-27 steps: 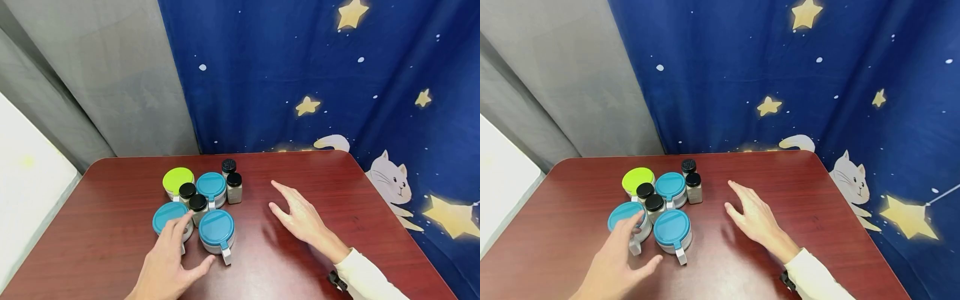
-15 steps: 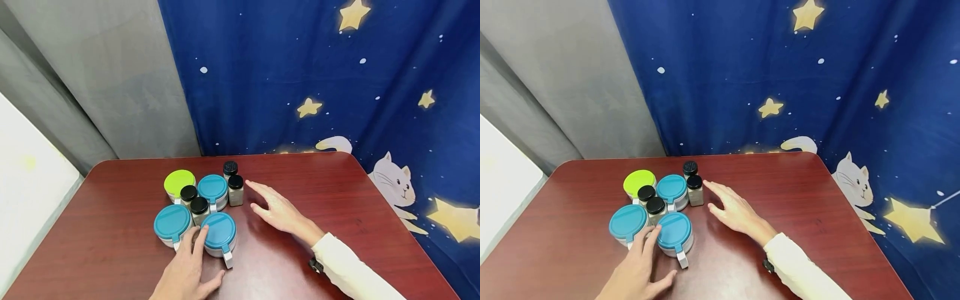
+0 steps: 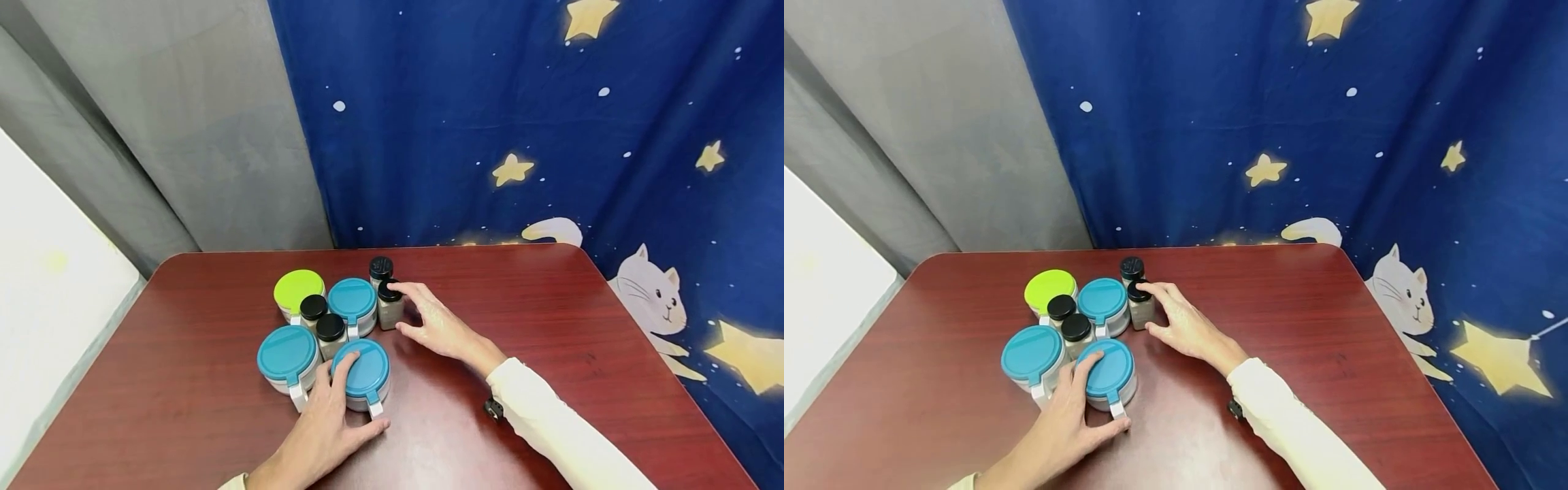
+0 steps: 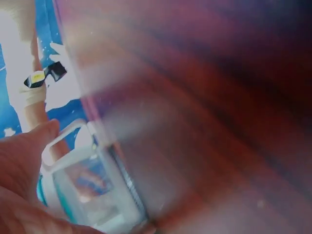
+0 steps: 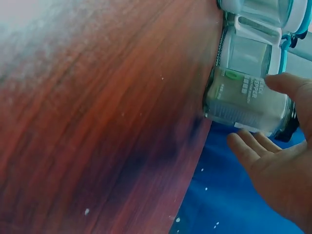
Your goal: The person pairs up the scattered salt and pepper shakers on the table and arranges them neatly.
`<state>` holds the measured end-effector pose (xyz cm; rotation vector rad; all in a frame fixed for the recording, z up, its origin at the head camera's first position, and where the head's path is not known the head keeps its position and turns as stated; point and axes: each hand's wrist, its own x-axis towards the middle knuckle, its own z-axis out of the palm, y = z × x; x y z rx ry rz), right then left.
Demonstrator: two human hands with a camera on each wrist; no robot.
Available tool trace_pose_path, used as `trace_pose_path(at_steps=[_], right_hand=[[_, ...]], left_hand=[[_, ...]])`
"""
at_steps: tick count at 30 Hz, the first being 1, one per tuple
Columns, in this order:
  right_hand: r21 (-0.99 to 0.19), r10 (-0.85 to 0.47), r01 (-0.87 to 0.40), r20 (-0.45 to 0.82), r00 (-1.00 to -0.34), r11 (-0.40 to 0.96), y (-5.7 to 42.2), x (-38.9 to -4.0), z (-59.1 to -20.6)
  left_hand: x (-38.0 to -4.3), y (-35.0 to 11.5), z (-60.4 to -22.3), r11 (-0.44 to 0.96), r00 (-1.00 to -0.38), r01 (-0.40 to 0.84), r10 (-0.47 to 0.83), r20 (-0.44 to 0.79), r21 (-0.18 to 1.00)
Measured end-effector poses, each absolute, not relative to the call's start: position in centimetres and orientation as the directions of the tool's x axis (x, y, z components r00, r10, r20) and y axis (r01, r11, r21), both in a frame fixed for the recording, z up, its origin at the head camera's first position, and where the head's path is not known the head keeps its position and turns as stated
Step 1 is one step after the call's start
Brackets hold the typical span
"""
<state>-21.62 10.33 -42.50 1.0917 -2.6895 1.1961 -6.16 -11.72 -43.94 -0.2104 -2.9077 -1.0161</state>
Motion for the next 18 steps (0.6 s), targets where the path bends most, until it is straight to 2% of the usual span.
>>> trace_pose_path(at_steps=[6,18], right_hand=[[-0.655,-0.557,-0.579,0.279,-0.782,0.486,10.0,-21.5,-42.6],[-0.694,-0.646,-0.608,0.268,-0.715,0.385,11.1,-19.5,-42.6]], left_hand=[[-6.5,-11.1,-44.7,0.736,-0.979,0.187,0.084,0.186,0.651],[-6.0,-11.8,-44.7,0.697,-0.972,0.226,0.116,0.204,0.680]])
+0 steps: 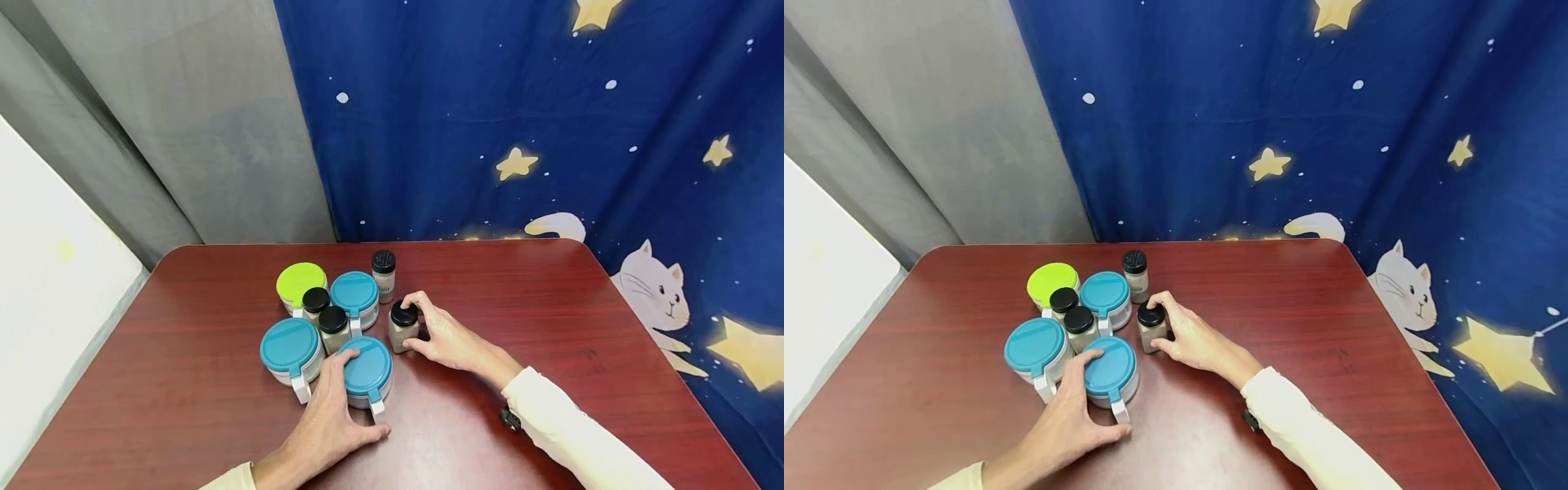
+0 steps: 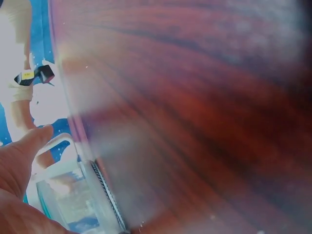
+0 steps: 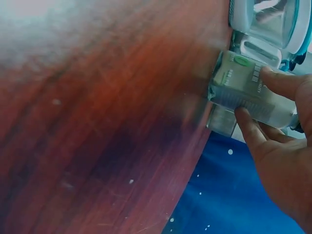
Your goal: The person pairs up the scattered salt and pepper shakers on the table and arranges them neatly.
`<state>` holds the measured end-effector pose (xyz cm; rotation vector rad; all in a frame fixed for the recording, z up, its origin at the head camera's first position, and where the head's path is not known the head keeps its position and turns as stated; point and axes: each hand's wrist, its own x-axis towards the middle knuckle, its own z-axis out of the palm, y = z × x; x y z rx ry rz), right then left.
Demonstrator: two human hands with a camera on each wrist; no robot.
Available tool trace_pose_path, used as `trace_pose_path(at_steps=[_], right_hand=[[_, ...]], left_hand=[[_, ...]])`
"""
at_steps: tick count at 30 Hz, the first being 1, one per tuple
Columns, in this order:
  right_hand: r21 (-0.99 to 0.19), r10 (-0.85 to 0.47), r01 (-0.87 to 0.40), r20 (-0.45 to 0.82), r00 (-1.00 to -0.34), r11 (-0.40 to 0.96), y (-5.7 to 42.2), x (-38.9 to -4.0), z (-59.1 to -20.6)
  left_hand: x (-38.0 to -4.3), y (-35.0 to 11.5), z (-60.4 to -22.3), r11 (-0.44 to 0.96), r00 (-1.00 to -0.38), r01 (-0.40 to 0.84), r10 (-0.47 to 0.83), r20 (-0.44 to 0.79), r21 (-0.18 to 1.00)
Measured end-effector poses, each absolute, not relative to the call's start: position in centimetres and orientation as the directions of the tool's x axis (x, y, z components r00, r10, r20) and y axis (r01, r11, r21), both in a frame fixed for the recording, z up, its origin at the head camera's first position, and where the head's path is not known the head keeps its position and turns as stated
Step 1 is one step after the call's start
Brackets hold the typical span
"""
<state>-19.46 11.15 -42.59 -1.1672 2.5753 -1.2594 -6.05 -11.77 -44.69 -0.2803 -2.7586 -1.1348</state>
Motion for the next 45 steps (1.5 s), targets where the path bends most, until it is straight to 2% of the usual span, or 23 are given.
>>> trace_pose_path(at_steps=[9,15,23,29,36,45], right_hand=[[-0.674,-0.639,-0.620,0.278,-0.717,0.402,12.2,-17.2,-42.9],[-0.674,-0.664,-0.648,0.306,-0.682,0.354,12.3,-15.4,-43.4],[-0.657,-0.674,-0.687,0.357,-0.646,0.311,12.7,-15.0,-43.6],[-0.666,-0.658,-0.681,0.370,-0.656,0.305,13.4,-15.0,-43.4],[-0.774,-0.651,-0.607,0.369,-0.663,0.179,14.6,-15.1,-42.6],[-0.784,-0.612,-0.576,0.342,-0.714,0.233,17.4,-14.8,-41.8]], left_hand=[[-6.0,-11.7,-44.5,0.685,-0.975,0.219,0.128,0.181,0.695],[-5.8,-12.1,-44.6,0.674,-0.980,0.195,0.101,0.173,0.712],[-6.8,-12.5,-44.2,0.642,-0.971,0.238,0.137,0.196,0.729],[-7.5,-12.6,-43.4,0.634,-0.976,0.213,0.165,0.139,0.743],[-8.2,-11.7,-43.0,0.619,-0.964,0.257,0.216,0.154,0.742],[-9.2,-9.2,-42.7,0.574,-0.937,0.316,0.315,0.153,0.756]])
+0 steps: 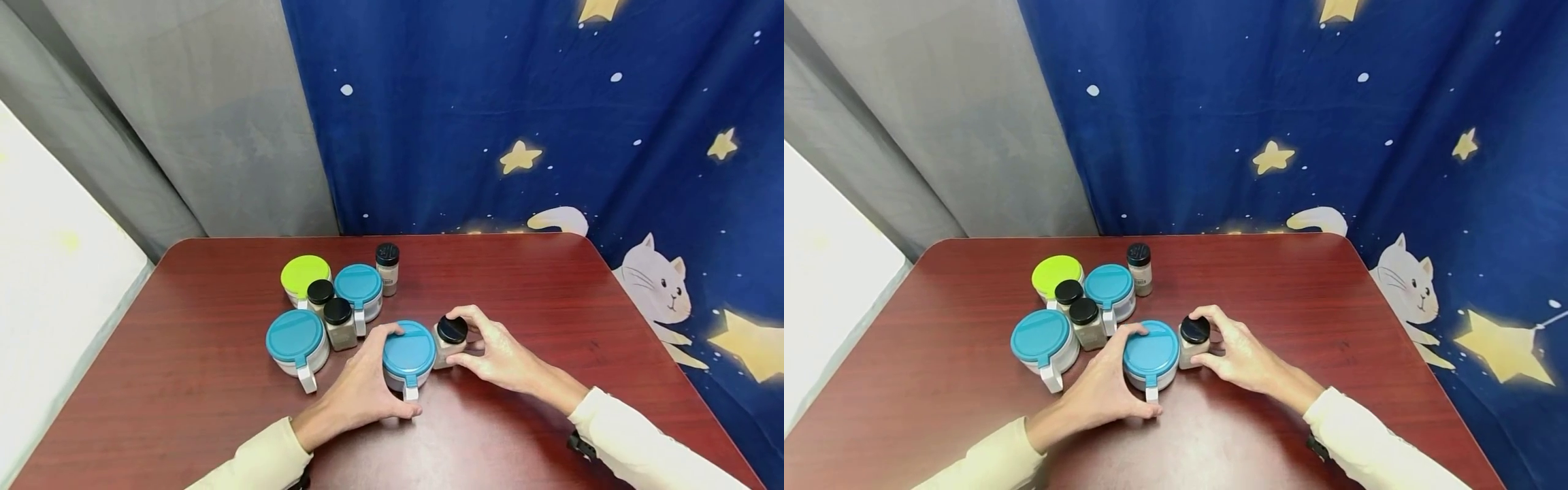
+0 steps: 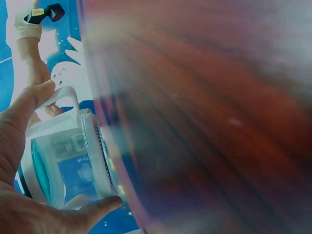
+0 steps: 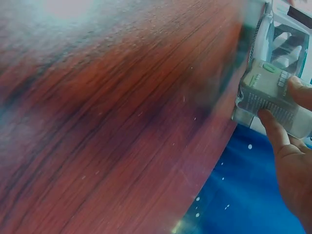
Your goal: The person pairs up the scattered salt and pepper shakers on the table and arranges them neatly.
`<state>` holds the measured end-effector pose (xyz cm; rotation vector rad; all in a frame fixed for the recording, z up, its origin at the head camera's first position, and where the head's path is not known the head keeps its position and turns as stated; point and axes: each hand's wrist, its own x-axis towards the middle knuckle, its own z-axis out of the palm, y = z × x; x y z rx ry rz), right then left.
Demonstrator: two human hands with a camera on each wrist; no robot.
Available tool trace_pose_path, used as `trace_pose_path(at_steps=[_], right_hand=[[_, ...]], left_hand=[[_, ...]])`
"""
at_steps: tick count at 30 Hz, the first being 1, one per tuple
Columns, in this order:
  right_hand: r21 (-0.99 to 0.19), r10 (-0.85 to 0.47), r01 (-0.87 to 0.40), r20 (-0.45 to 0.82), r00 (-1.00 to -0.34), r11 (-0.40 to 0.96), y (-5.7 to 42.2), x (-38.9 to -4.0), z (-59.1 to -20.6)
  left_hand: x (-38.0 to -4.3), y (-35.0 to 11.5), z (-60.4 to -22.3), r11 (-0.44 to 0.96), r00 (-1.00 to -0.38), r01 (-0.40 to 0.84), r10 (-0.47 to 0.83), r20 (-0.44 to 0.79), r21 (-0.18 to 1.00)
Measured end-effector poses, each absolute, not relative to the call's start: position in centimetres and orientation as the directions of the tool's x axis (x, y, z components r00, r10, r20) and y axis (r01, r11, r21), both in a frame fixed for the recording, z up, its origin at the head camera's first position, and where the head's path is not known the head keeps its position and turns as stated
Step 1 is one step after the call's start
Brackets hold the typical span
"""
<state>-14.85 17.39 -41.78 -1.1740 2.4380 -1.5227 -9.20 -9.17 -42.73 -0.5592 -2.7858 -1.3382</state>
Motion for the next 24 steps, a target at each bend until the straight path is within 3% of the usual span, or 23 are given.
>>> trace_pose_path(at_steps=[12,24], right_hand=[[-0.778,-0.568,-0.583,0.377,-0.732,0.234,20.6,-14.5,-41.6],[-0.777,-0.513,-0.557,0.363,-0.778,0.293,23.6,-14.2,-41.6]], left_hand=[[-10.1,-5.9,-42.1,0.540,-0.920,0.347,0.353,0.168,0.767],[-11.1,-2.5,-42.6,0.521,-0.879,0.452,0.396,0.264,0.724]])
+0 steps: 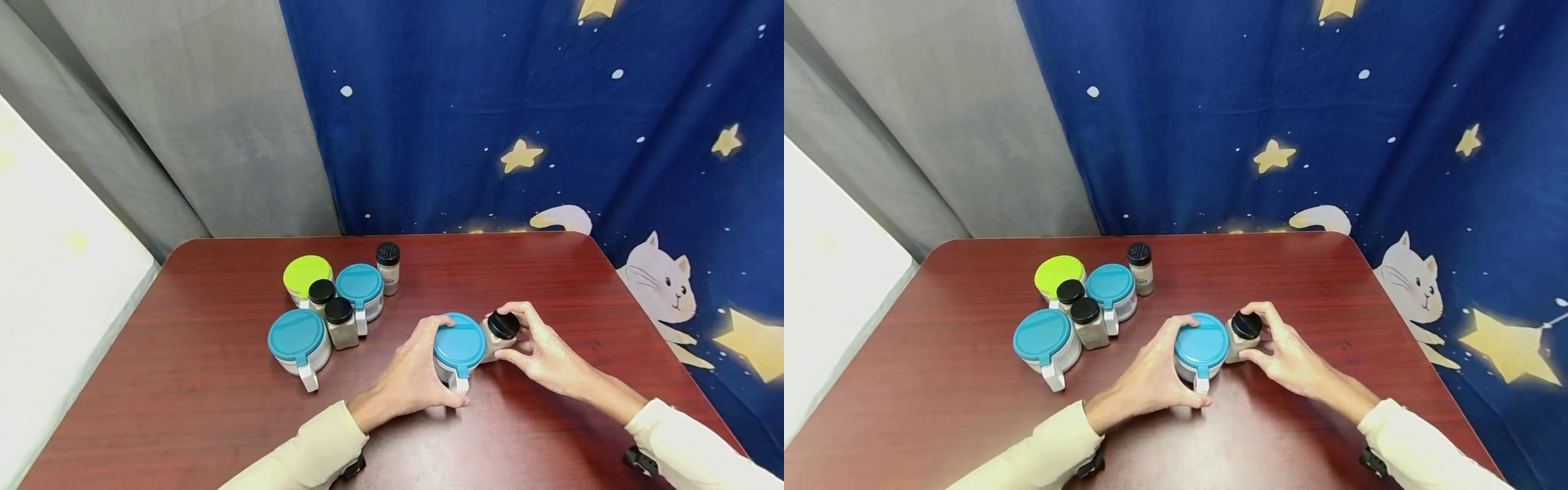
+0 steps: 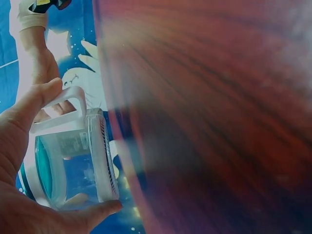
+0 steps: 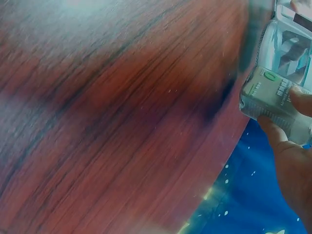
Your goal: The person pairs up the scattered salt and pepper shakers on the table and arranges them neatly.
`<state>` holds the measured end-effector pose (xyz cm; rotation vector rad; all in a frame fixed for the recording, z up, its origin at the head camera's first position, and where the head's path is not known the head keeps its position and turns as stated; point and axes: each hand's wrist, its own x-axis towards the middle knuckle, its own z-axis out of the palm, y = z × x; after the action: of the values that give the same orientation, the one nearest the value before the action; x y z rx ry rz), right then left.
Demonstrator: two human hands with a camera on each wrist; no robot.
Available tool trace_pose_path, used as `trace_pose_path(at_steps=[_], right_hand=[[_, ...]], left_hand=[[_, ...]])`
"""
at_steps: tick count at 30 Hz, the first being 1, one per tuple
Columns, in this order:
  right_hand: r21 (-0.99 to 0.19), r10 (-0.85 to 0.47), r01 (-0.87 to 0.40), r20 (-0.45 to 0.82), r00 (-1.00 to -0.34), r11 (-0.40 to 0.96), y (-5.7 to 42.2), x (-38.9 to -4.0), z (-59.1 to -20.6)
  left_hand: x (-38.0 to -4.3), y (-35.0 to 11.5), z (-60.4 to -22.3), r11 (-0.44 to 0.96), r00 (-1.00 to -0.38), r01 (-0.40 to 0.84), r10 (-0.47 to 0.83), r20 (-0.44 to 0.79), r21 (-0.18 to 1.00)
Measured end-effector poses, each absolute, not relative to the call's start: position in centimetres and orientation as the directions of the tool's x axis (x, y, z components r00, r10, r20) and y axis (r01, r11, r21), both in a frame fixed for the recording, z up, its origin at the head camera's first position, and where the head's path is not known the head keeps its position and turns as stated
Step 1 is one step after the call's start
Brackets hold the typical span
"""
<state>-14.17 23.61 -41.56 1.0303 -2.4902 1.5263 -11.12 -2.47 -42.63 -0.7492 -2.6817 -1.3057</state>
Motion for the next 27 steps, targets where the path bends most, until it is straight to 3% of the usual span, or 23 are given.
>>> trace_pose_path(at_steps=[13,20,27], right_hand=[[-0.819,-0.507,-0.536,0.379,-0.774,0.205,26.7,-16.5,-41.6],[-0.822,-0.500,-0.514,0.347,-0.794,0.246,28.5,-17.7,-41.5],[-0.802,-0.430,-0.505,0.353,-0.831,0.318,30.5,-19.1,-41.8]], left_hand=[[-14.0,1.1,-42.8,0.525,-0.864,0.483,0.418,0.282,0.701],[-15.4,3.0,-43.0,0.528,-0.878,0.444,0.418,0.234,0.724],[-18.6,5.4,-43.7,0.492,-0.838,0.484,0.498,0.222,0.723]])
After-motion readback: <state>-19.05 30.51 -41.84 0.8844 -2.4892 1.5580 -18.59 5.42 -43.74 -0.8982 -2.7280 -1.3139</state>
